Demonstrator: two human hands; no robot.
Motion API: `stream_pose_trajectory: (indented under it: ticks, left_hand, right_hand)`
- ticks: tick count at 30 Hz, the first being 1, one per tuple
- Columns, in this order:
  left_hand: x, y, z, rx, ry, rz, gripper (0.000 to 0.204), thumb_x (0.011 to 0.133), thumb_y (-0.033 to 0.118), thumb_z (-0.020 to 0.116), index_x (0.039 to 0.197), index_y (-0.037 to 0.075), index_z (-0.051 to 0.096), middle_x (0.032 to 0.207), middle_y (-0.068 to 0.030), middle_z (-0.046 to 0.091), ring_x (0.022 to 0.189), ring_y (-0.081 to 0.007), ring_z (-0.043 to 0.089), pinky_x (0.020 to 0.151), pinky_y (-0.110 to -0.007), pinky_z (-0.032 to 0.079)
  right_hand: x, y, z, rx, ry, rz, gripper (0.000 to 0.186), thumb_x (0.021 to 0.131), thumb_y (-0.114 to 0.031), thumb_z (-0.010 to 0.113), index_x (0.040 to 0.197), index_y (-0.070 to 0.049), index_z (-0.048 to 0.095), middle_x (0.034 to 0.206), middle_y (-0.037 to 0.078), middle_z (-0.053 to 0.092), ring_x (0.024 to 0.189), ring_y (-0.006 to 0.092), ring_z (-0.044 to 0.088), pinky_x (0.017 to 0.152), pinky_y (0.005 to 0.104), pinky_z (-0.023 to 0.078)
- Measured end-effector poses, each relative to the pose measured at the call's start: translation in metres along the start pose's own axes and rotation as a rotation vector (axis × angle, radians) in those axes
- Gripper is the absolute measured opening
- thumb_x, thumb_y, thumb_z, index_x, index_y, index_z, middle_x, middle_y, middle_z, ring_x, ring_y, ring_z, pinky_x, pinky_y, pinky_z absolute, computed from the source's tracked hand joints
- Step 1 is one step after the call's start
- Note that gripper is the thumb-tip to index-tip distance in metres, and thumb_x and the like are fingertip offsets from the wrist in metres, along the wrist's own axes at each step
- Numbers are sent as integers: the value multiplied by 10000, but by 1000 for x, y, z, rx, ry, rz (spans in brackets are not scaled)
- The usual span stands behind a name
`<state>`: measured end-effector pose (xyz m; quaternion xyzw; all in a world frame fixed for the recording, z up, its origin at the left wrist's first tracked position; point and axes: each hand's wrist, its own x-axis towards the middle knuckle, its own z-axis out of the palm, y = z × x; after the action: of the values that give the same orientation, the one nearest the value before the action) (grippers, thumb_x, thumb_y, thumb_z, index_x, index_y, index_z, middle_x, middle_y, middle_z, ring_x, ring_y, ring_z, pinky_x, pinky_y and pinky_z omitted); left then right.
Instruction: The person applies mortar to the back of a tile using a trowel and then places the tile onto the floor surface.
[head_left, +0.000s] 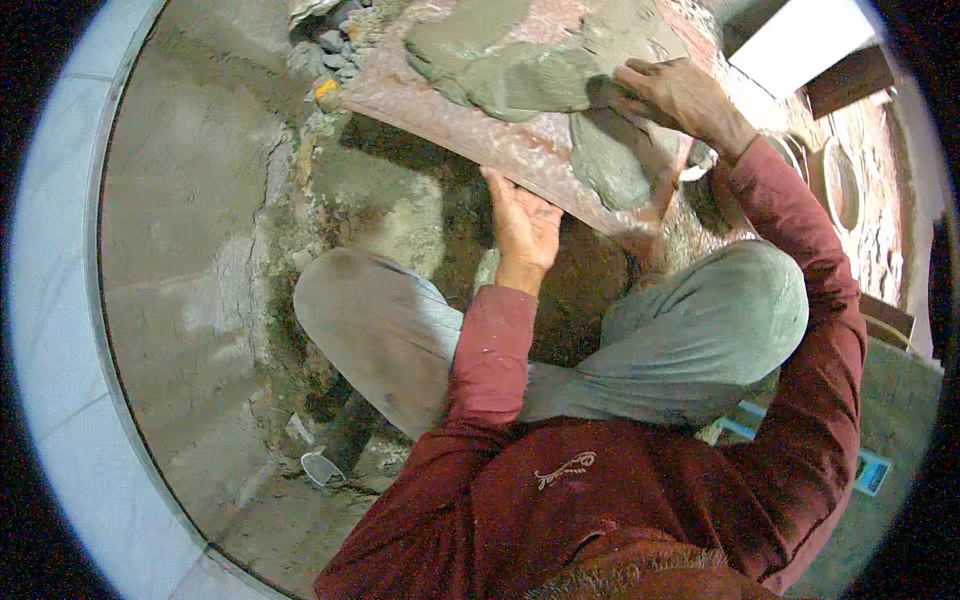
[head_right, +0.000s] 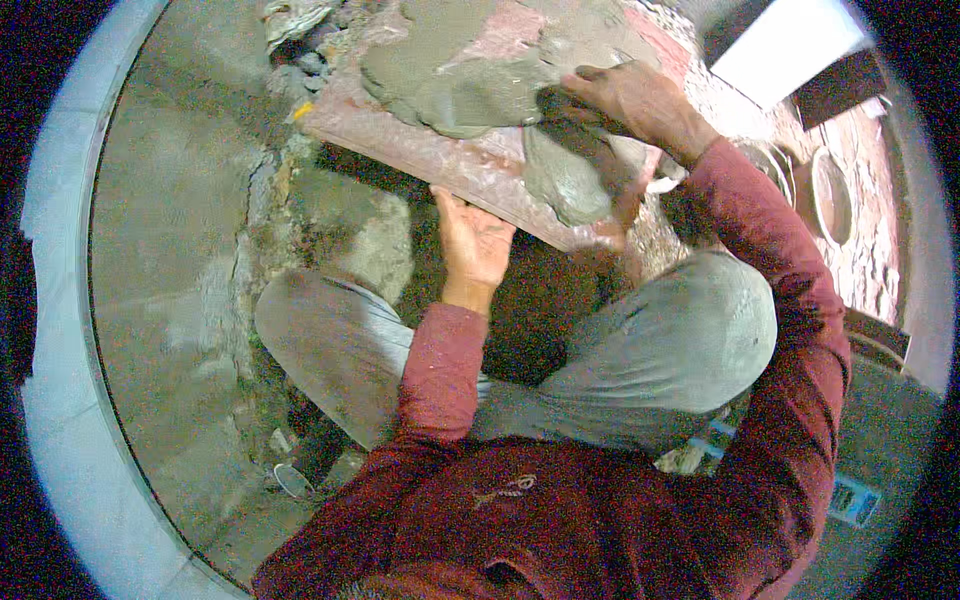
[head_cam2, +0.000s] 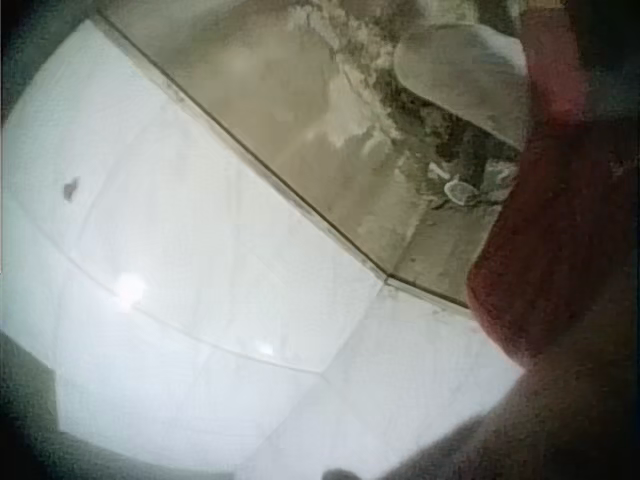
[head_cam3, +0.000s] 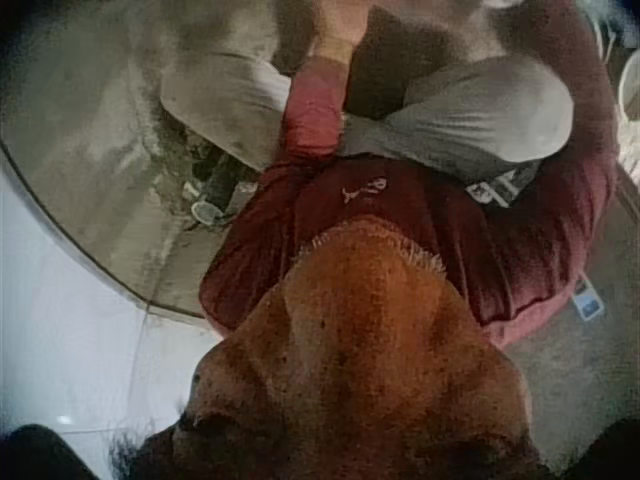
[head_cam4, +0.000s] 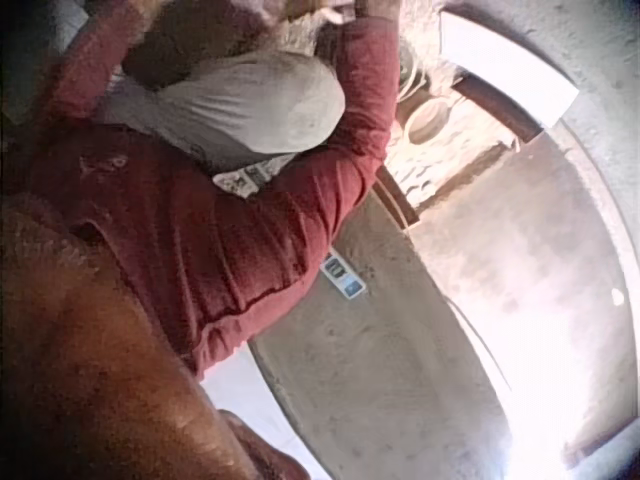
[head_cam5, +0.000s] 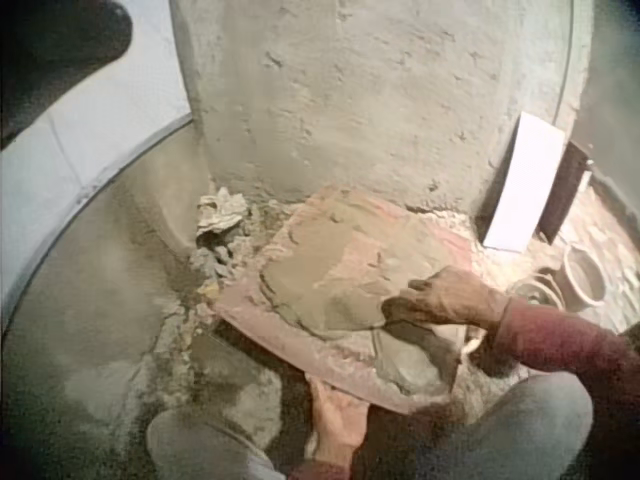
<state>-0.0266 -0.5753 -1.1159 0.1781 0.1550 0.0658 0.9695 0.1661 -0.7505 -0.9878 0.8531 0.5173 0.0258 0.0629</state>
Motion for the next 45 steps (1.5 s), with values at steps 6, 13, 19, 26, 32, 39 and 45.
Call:
stream_pose_trajectory:
  ticks: [6, 13, 19, 26, 32, 39, 45]
  left_hand:
    - [3, -5, 3, -25, 93, -34, 791, 982, 687, 333, 1542, 134, 262, 1557, -107, 353, 1414, -303, 368, 1166, -525, 288]
    - [4, -5, -7, -47, 105, -21, 776, 977, 689, 352, 1525, 141, 305, 1526, -97, 400, 1387, -292, 404, 1151, -509, 311]
    - [8, -11, -6, -86, 71, -33, 799, 960, 711, 369, 1527, 152, 301, 1522, -97, 412, 1373, -287, 424, 1144, -501, 324]
    - [5, -8, -6, -107, 42, -44, 745, 976, 690, 356, 1508, 170, 326, 1494, -85, 449, 1344, -274, 461, 1124, -496, 355]
    - [5, -6, -5, -142, 43, -57, 735, 977, 685, 362, 1491, 159, 352, 1473, -80, 468, 1325, -262, 476, 1119, -487, 367]
    - [0, 1, -3, -91, 65, -61, 803, 952, 705, 413, 1524, 153, 304, 1478, -96, 445, 1320, -270, 467, 1124, -503, 343]
    - [1, 2, 6, -102, 22, -69, 776, 971, 684, 395, 1502, 121, 340, 1458, -109, 468, 1318, -267, 470, 1121, -474, 359]
  right_hand:
    - [68, 22, 13, -151, 205, -174, 207, 970, -282, 529, 1047, -90, 511, 946, 123, 572, 892, 332, 651, 723, 460, 518]
    - [106, -12, -19, 568, -148, 51, 330, 991, -396, 553, 1024, -68, 546, 752, 104, 588, 636, 245, 627, 547, 382, 490]
    - [82, 4, -49, 1303, -417, 499, 438, 1020, -460, 494, 984, -28, 555, 638, 12, 502, 366, 81, 452, 328, 237, 390]
    - [122, -19, -22, 1350, -554, 461, 417, 1019, -492, 464, 955, -89, 547, 625, -26, 460, 384, 64, 427, 339, 236, 396]
    - [131, -28, -39, 1128, -602, 345, 428, 998, -517, 484, 1045, -105, 589, 628, -34, 477, 418, 58, 458, 365, 229, 407]
    - [139, -41, -77, 581, -421, 106, 511, 976, -517, 507, 1265, -114, 628, 836, 1, 663, 591, 84, 556, 478, 240, 452]
    - [116, 13, -79, 717, -578, 269, 595, 976, -481, 556, 1388, -52, 542, 908, 72, 679, 645, 160, 569, 583, 319, 481]
